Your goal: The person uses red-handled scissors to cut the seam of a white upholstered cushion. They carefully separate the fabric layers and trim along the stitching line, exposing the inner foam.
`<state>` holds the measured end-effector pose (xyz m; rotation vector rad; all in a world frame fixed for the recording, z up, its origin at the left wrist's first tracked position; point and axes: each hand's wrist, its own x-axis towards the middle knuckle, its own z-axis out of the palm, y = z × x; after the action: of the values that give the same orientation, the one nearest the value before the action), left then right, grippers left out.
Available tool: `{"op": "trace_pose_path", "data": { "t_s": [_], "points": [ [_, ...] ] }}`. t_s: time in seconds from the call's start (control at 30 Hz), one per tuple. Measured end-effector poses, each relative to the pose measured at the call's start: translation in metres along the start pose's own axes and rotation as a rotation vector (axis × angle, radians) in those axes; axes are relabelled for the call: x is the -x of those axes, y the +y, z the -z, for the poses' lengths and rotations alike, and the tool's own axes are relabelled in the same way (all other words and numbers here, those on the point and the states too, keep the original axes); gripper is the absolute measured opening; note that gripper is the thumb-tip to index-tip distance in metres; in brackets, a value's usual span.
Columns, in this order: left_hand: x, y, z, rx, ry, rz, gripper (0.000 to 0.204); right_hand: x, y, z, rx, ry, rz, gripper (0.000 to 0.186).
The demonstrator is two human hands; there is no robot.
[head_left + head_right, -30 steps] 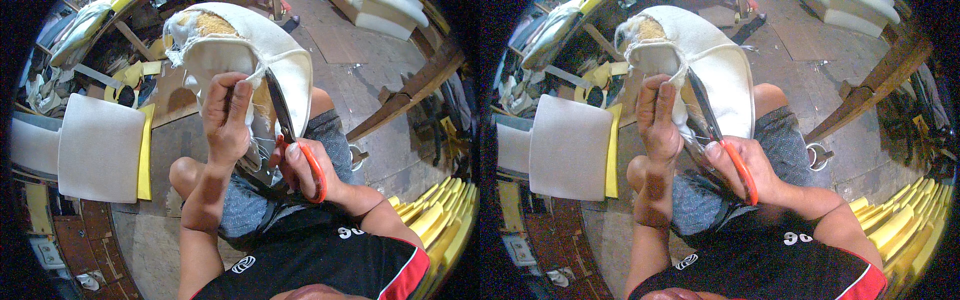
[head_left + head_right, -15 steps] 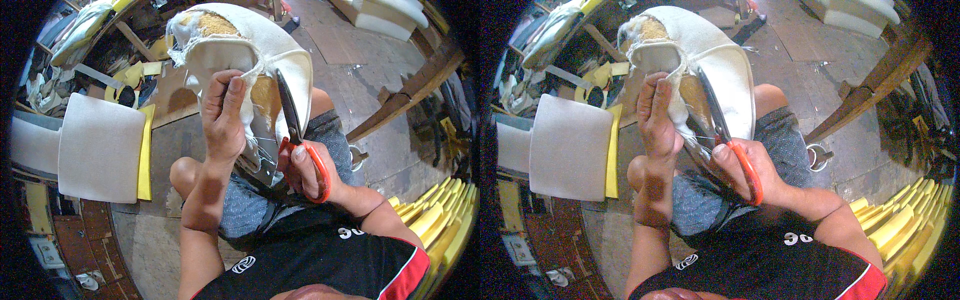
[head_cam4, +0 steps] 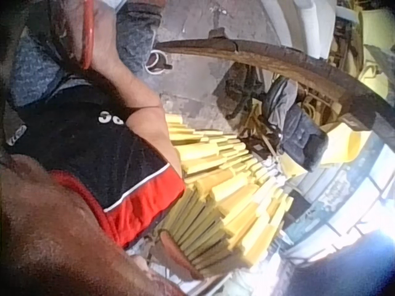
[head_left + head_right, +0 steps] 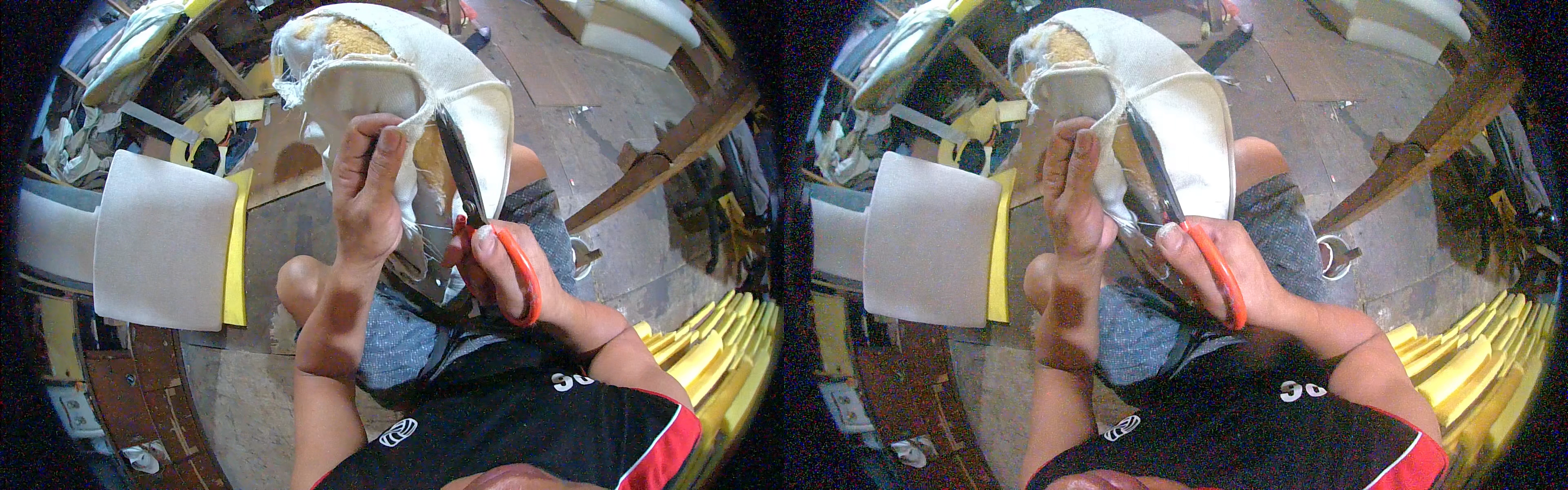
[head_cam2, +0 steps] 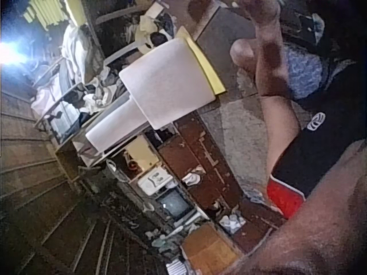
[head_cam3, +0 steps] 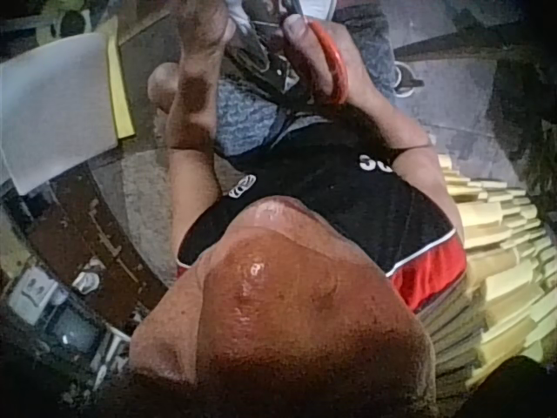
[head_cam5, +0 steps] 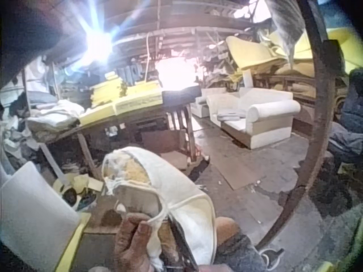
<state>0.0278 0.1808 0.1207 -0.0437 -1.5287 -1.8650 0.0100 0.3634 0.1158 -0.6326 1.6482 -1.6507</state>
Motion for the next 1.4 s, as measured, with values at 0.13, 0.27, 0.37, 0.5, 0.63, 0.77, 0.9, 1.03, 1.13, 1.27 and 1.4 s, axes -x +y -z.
{"op": "trace_pose_path", "data": {
  "t_s": [0.13,0.27,0.37,0.5,0.63,0.77,0.9,1.03,1.13,1.27,1.4],
  "points": [
    [0.001,0.001,0.004,-0.116,-0.014,-0.059,0.012,-0.001,-0.009,-0.001,-0.015,-0.037,-0.006,0.047],
    [0.0,0.0,0.001,-0.084,-0.003,-0.047,0.012,-0.001,-0.001,0.001,0.008,-0.01,0.043,0.047],
    [-0.001,-0.002,0.002,0.21,0.08,0.092,0.011,0.001,0.001,0.0,-0.006,-0.024,0.057,0.047],
    [-0.004,-0.004,0.006,0.239,0.036,0.081,0.011,0.002,0.003,-0.001,-0.033,-0.043,0.08,0.05],
    [-0.003,-0.004,0.006,0.195,0.046,0.077,0.011,-0.002,0.004,0.001,0.013,-0.068,0.074,0.052],
    [-0.002,-0.003,0.007,0.174,0.003,0.055,0.011,-0.005,-0.003,-0.001,0.008,-0.052,0.037,0.052],
    [-0.001,-0.003,0.007,0.126,0.0,0.024,0.011,-0.006,-0.003,-0.002,0.028,-0.027,0.05,0.052],
    [0.001,-0.005,0.009,-0.109,-0.009,-0.099,0.011,-0.007,-0.006,-0.004,0.024,0.003,0.028,0.049],
    [0.0,-0.003,0.011,-0.139,-0.025,-0.077,0.011,-0.008,-0.008,-0.011,-0.012,0.052,0.039,0.044],
    [-0.003,-0.008,0.01,0.318,0.018,0.105,0.012,-0.009,0.005,-0.016,-0.039,0.045,0.093,0.046],
    [-0.003,-0.001,0.007,0.105,0.036,0.048,0.012,-0.011,0.009,-0.016,0.038,0.054,0.145,0.06]
  ]
}}
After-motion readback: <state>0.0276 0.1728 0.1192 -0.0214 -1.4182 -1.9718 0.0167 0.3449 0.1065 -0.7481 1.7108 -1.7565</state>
